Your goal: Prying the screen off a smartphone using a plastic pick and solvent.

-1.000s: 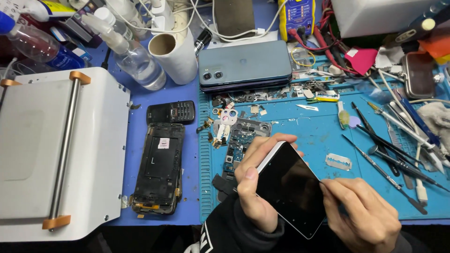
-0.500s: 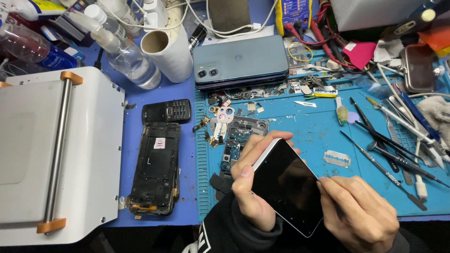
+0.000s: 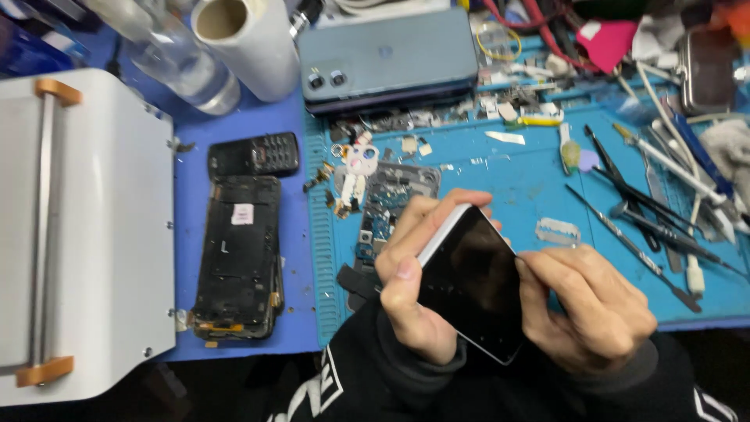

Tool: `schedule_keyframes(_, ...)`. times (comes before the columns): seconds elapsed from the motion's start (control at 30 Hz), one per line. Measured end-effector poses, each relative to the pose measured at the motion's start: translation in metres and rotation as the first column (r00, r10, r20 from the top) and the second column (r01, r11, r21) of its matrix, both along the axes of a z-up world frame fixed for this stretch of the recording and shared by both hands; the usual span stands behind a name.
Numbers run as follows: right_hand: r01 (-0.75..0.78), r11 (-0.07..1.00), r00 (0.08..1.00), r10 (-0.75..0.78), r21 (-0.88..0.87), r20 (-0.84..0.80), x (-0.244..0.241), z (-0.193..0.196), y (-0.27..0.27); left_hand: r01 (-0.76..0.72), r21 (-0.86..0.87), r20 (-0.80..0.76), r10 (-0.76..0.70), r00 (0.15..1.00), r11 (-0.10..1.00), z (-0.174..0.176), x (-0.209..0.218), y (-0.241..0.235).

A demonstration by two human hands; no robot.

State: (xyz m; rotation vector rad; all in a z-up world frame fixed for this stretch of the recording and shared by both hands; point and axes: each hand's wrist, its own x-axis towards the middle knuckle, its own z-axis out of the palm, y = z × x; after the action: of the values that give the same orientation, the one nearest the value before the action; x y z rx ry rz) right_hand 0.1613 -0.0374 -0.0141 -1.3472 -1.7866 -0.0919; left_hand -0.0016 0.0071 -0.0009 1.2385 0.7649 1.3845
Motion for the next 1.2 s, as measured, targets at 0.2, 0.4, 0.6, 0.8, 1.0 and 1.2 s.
schedule_keyframes(0.2,0.018,0.999,1.0,-0.017,-0.044,0.025,-0.005,0.008,0.003,0.012,-0.011,-0.097,-0.013,0.995,1.0,0.009,-0.003,0.001)
schedule_keyframes(0.4,-0.023,0.999,1.0,0.023,-0.036,0.018,-0.011,0.022,0.012,0.013,0.027,-0.134,-0.01,0.991,1.0,0.01,-0.002,0.002)
schedule_keyframes(0.6,-0.039,0.999,0.999,0.039,-0.021,-0.002,-0.02,0.028,0.02,0.013,0.048,-0.175,-0.004,0.985,0.999,0.008,-0.004,0.003)
schedule_keyframes(0.8,-0.056,0.998,0.998,0.056,-0.021,0.002,-0.021,0.035,0.027,0.014,0.002,-0.172,-0.014,0.985,1.0,0.011,-0.005,0.001)
schedule_keyframes(1.0,-0.024,1.0,1.0,0.024,-0.015,-0.012,-0.019,0.026,0.023,0.033,0.009,-0.215,-0.03,0.976,0.999,0.016,-0.007,0.002)
schedule_keyframes(1.2,-0.006,0.999,1.0,0.005,-0.037,-0.028,-0.02,0.027,0.023,0.022,0.028,-0.216,-0.016,0.976,0.999,0.015,-0.006,0.002)
